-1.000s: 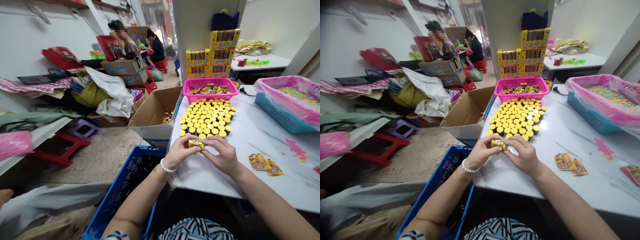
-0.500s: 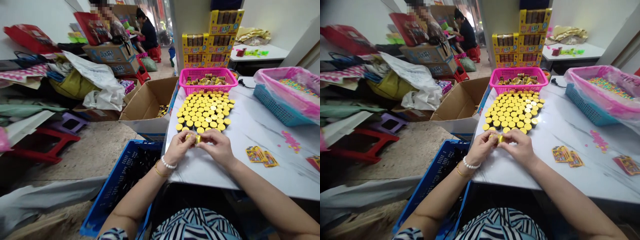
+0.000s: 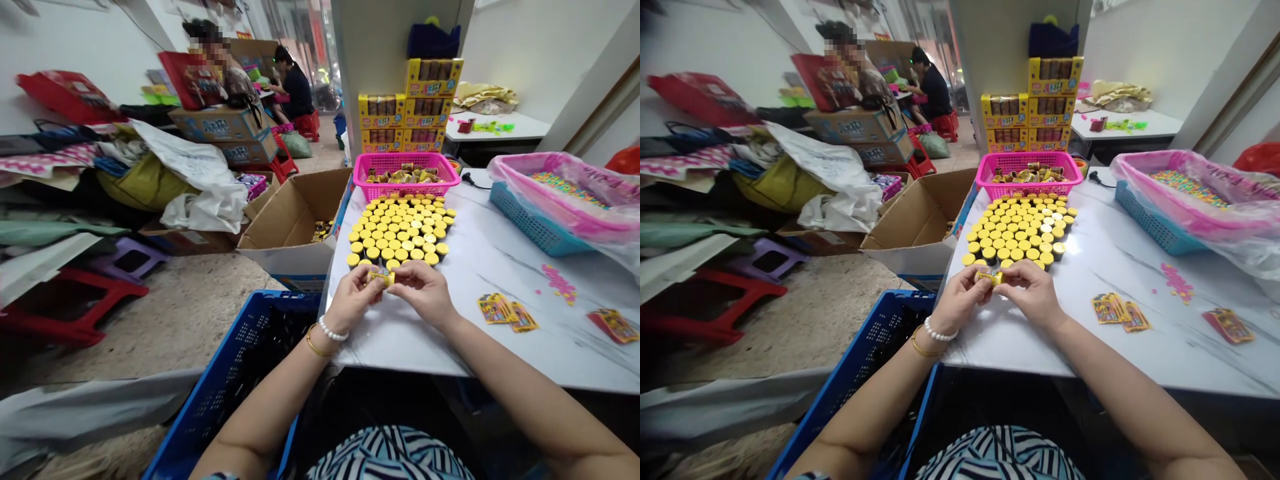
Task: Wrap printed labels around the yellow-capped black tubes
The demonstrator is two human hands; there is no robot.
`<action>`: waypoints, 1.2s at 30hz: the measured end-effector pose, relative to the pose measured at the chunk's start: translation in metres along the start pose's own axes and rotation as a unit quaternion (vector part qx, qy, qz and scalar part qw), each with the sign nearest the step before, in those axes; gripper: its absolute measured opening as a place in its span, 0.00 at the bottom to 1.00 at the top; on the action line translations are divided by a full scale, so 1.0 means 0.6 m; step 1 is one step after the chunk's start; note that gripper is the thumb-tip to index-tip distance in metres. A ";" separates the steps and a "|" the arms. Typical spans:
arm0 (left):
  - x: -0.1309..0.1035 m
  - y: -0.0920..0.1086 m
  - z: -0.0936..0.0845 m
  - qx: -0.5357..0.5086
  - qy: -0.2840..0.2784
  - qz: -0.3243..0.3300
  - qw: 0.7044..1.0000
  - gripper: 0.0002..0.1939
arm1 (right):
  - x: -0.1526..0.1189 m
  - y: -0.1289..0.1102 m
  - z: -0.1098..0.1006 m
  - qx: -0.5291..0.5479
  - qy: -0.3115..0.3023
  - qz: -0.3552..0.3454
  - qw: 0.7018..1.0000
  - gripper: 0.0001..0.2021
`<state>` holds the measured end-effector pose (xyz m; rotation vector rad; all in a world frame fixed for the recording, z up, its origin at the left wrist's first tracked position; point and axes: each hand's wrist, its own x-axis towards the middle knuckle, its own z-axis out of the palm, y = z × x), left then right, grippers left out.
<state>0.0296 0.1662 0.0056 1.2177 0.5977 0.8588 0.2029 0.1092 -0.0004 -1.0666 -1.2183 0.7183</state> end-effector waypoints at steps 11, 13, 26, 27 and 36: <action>0.005 -0.003 -0.007 -0.074 -0.061 -0.098 0.990 0.26 | 0.008 -0.014 -0.006 0.116 -0.091 0.114 0.982 0.18; 0.007 -0.003 -0.009 -0.069 -0.080 -0.128 0.986 0.27 | 0.009 -0.008 -0.009 0.142 -0.107 0.141 0.974 0.14; 0.003 -0.006 -0.006 -0.108 -0.096 -0.177 0.973 0.32 | -0.011 -0.032 0.005 0.086 -0.096 0.005 0.992 0.05; 0.004 -0.006 -0.008 -0.123 -0.105 -0.182 0.970 0.32 | -0.014 -0.031 0.007 0.091 -0.097 0.006 0.991 0.06; 0.004 0.006 -0.014 -0.130 -0.111 -0.246 0.954 0.39 | 0.099 -0.039 -0.033 -0.057 -0.061 0.046 0.995 0.09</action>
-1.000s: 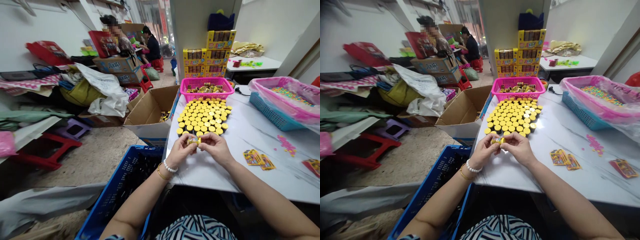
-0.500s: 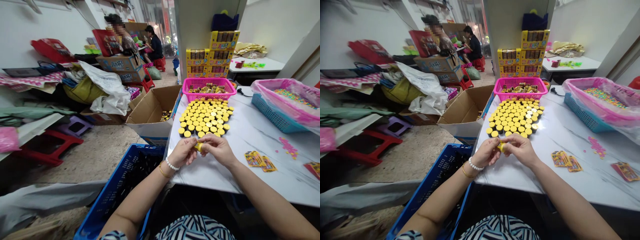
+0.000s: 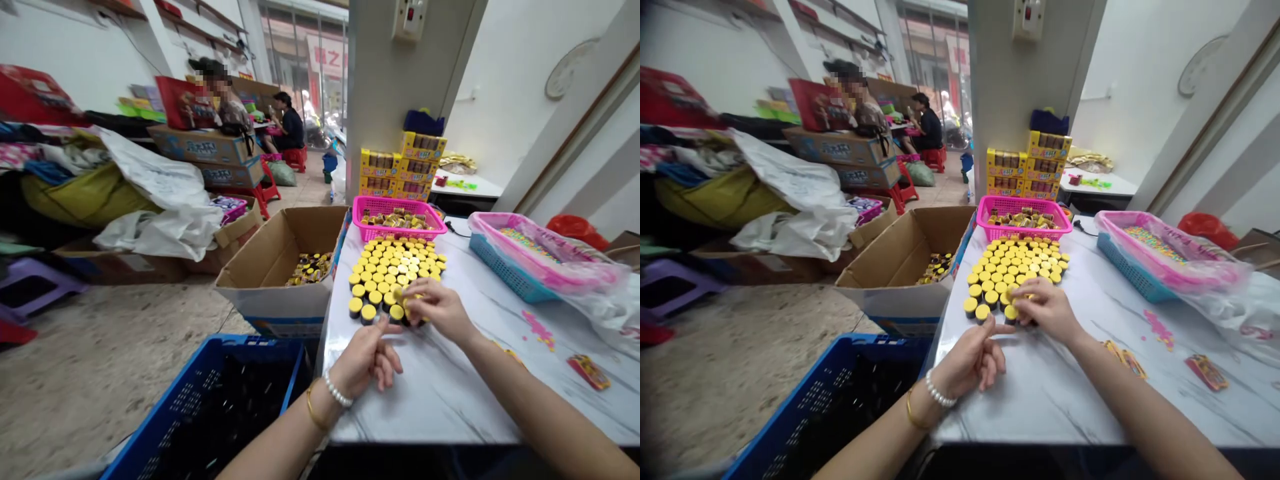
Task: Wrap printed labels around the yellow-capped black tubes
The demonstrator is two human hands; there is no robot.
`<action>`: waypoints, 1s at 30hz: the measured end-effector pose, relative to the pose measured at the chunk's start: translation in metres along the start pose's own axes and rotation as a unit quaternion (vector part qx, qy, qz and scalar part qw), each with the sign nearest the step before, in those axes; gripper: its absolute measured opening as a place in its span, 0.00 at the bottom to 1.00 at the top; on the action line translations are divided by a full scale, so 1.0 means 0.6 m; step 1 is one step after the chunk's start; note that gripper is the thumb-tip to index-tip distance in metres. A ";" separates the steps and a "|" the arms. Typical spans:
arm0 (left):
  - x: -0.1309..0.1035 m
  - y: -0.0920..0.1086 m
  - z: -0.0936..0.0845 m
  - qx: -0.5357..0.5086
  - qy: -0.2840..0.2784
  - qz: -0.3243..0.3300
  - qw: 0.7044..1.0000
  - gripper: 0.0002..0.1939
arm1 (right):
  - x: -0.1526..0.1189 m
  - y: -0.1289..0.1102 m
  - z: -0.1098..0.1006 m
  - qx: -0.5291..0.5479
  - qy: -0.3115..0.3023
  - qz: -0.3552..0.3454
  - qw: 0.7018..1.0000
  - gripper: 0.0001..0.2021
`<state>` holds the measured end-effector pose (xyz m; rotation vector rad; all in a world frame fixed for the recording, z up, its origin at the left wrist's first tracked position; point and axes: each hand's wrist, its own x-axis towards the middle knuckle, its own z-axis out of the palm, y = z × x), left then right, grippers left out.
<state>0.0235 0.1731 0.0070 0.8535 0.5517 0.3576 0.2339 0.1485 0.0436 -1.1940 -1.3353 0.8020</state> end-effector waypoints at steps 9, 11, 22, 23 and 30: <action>-0.004 -0.009 -0.008 0.074 -0.055 0.020 0.996 0.36 | 0.200 -0.082 -0.099 -0.218 0.082 -0.097 0.968 0.20; -0.004 -0.007 -0.008 0.107 -0.054 0.030 0.992 0.32 | 0.126 -0.081 -0.123 -0.311 0.115 -0.106 0.937 0.13; -0.008 -0.014 0.022 0.332 -0.002 0.107 0.937 0.22 | -0.266 0.069 -0.197 -0.507 0.163 0.022 0.846 0.04; -0.009 -0.018 0.024 0.338 0.006 0.110 0.935 0.22 | -0.270 0.078 -0.193 -0.498 0.164 0.022 0.851 0.04; -0.021 -0.060 0.061 0.250 0.088 0.085 0.960 0.24 | -0.271 0.054 -0.132 -0.496 0.186 -0.128 0.839 0.04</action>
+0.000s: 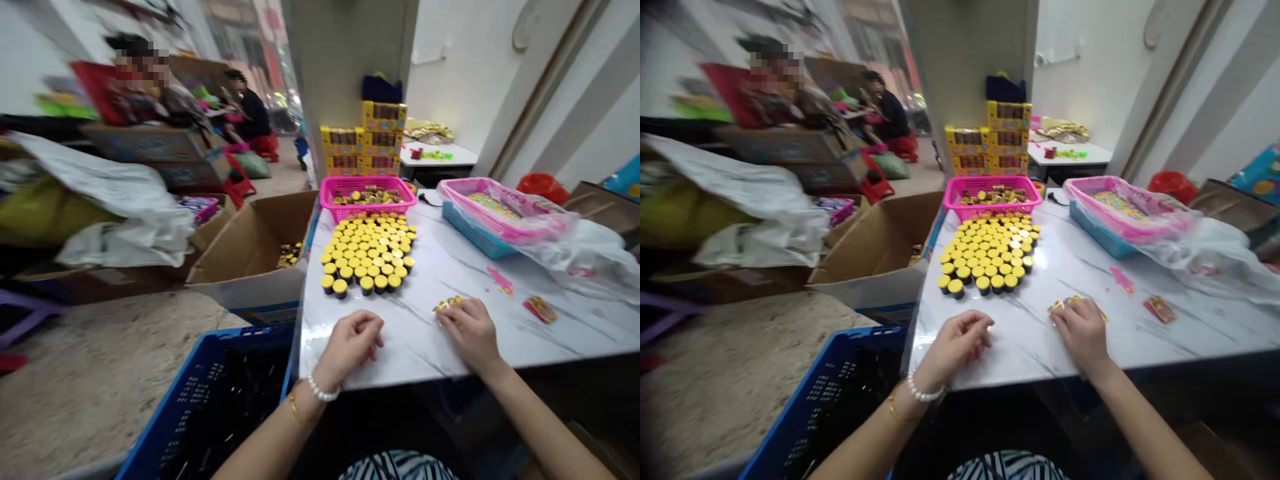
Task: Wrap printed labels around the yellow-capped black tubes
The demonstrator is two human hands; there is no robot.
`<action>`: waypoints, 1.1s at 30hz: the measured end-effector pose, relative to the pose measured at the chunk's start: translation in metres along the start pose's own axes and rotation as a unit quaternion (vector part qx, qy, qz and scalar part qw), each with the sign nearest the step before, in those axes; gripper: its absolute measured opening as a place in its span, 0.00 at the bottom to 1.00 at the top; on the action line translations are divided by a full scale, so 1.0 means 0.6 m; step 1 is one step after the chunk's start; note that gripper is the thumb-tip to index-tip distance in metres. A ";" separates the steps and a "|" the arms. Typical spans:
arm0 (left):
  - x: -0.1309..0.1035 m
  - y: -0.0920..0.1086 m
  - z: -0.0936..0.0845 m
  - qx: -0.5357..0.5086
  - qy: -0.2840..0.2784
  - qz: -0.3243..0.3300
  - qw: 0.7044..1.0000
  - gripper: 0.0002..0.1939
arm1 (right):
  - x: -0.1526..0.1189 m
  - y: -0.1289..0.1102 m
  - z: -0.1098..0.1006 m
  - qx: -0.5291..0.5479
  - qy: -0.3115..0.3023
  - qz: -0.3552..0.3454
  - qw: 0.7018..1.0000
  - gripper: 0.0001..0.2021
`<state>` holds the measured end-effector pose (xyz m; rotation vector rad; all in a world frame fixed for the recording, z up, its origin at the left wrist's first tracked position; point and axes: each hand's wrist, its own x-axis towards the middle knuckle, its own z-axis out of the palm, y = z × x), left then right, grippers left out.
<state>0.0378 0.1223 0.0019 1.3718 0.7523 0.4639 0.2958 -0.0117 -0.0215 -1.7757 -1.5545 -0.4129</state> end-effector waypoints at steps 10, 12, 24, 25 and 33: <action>-0.009 0.007 -0.006 -0.049 0.103 0.137 0.984 0.15 | 0.048 -0.172 0.073 0.295 -0.045 -0.006 0.954 0.19; -0.020 0.010 -0.027 -0.027 0.122 0.148 0.981 0.14 | 0.071 -0.183 0.079 0.364 -0.135 0.072 0.919 0.20; -0.103 0.011 -0.067 -0.028 0.319 0.187 0.929 0.17 | 0.127 -0.237 0.159 0.507 -0.191 0.247 0.804 0.23; -0.103 0.006 -0.065 -0.027 0.316 0.179 0.931 0.18 | 0.120 -0.234 0.160 0.506 -0.193 0.251 0.802 0.23; -0.073 -0.005 -0.030 -0.002 0.328 0.160 0.931 0.18 | 0.095 -0.225 0.152 0.445 -0.175 0.172 0.861 0.20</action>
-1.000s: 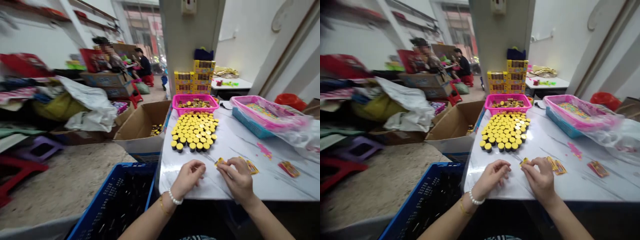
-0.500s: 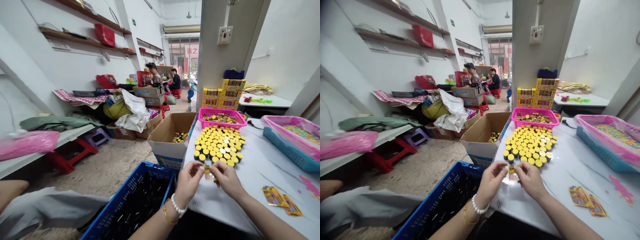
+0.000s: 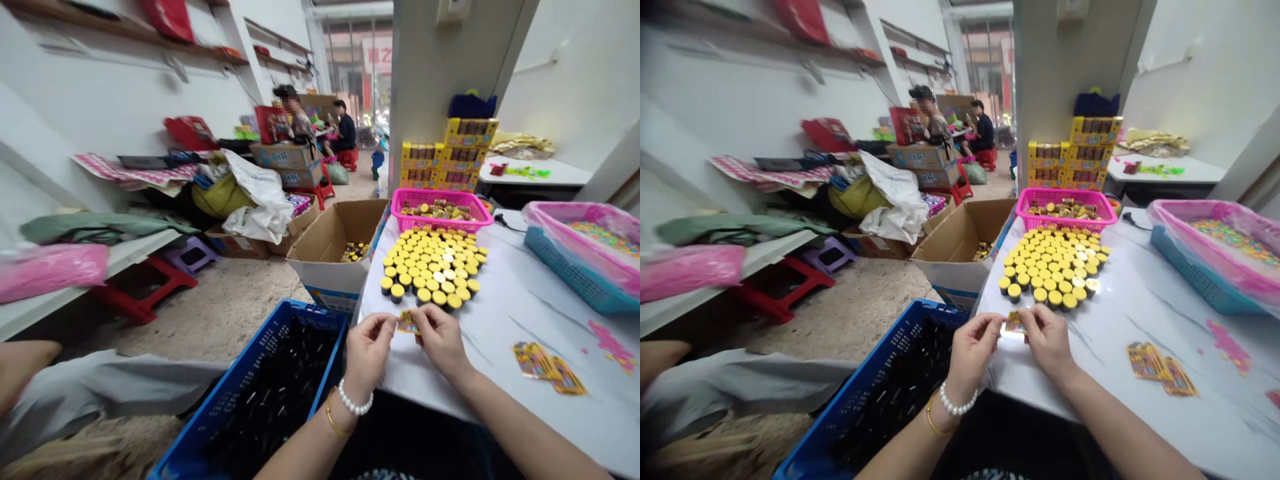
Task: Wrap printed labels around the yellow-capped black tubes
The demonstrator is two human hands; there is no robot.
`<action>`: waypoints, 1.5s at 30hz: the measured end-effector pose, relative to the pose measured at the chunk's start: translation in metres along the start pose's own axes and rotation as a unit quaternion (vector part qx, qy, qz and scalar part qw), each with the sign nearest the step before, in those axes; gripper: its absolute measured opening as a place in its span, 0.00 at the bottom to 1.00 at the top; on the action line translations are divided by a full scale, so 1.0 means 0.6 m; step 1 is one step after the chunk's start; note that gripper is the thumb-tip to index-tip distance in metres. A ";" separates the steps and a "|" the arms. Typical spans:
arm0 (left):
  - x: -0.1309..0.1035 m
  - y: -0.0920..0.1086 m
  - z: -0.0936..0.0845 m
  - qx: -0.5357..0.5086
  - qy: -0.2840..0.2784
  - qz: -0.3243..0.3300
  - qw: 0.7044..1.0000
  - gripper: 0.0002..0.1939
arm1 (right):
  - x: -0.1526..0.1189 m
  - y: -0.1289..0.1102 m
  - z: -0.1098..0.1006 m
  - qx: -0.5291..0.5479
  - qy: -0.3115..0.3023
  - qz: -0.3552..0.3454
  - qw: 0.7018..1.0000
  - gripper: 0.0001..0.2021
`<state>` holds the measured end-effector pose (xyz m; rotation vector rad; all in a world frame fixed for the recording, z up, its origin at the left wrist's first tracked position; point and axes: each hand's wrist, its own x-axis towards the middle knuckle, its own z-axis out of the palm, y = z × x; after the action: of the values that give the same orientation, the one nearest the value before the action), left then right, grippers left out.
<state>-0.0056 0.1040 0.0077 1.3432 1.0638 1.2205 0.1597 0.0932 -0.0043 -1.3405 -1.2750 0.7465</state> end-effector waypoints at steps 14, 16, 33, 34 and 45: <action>0.016 -0.007 -0.004 0.004 0.019 0.020 1.000 0.08 | -0.007 0.001 0.006 -0.102 -0.016 -0.178 0.979 0.06; 0.020 -0.013 -0.009 0.003 0.033 0.018 0.999 0.07 | -0.004 0.004 0.006 -0.116 -0.023 -0.164 0.979 0.08; 0.032 -0.024 -0.016 -0.133 -0.060 -0.130 0.981 0.18 | 0.000 0.020 0.010 -0.114 -0.056 -0.181 0.975 0.07; 0.032 -0.024 -0.017 -0.138 -0.053 -0.134 0.980 0.18 | 0.000 0.019 0.011 -0.113 -0.061 -0.173 0.976 0.07; 0.020 -0.015 -0.057 -0.119 -0.102 -0.155 0.975 0.18 | 0.000 -0.001 0.011 -0.127 -0.064 -0.168 0.975 0.10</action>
<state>-0.0383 0.1207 0.0000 1.0470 0.9099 0.9237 0.1533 0.0948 -0.0053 -1.2443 -1.6950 0.4481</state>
